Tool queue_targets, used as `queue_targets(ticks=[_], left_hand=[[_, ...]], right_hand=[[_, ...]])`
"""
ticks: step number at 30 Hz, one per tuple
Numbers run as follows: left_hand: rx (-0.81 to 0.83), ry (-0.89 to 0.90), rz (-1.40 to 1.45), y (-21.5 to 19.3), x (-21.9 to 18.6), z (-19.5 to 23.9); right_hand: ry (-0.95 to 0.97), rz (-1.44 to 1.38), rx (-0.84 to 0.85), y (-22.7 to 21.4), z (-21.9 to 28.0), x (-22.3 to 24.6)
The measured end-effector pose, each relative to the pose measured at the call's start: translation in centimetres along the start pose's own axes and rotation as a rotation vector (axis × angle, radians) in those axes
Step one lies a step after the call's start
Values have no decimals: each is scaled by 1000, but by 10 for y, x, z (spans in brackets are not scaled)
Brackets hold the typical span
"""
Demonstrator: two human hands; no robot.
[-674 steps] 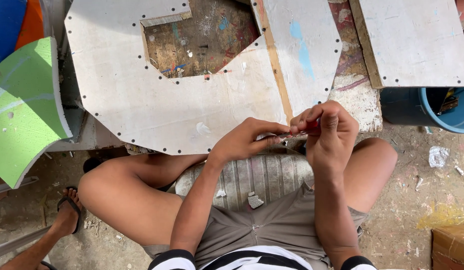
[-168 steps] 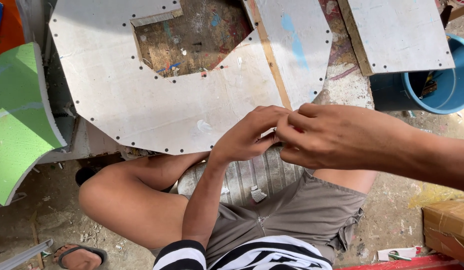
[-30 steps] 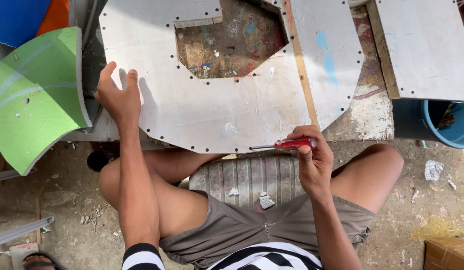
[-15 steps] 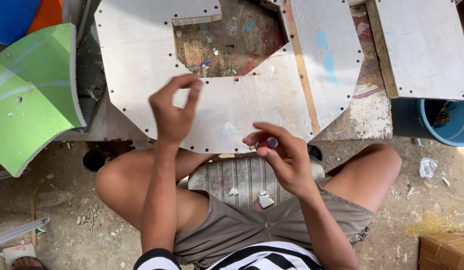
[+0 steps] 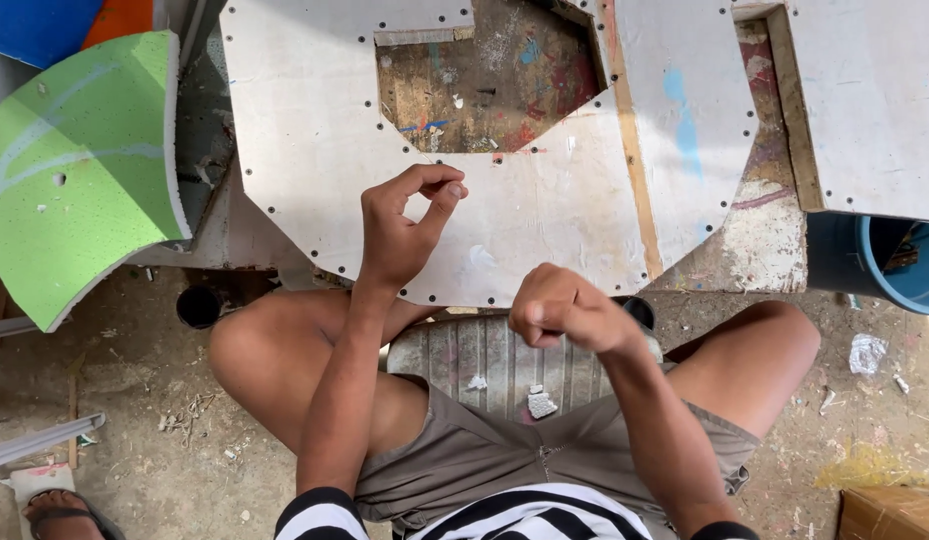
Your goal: Using a screwdriver to clear or prepare holes on a large wooden letter 'G' for assembly.
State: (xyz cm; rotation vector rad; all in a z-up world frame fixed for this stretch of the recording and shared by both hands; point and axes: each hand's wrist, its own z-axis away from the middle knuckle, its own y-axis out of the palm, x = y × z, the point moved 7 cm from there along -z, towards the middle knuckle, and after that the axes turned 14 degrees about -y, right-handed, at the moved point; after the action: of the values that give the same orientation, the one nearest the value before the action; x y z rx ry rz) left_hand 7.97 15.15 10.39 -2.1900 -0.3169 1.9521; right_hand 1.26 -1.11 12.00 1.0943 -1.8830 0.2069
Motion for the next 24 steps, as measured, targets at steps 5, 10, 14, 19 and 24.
queue_targets(ticks=[5, 10, 14, 19, 24], left_hand=[[15, -15, -13, 1, 4, 3], [12, -49, -18, 2, 8, 2], [51, -25, 2, 4, 8, 3], [215, -29, 156, 17, -17, 18], [538, 205, 397, 36, -80, 49]], right_hand=[[75, 106, -134, -21, -4, 9], [131, 595, -538, 6, 22, 20], [-17, 653, -698, 21, 27, 13], [-226, 483, -800, 8, 47, -4], [-194, 591, -829, -6, 48, -9]])
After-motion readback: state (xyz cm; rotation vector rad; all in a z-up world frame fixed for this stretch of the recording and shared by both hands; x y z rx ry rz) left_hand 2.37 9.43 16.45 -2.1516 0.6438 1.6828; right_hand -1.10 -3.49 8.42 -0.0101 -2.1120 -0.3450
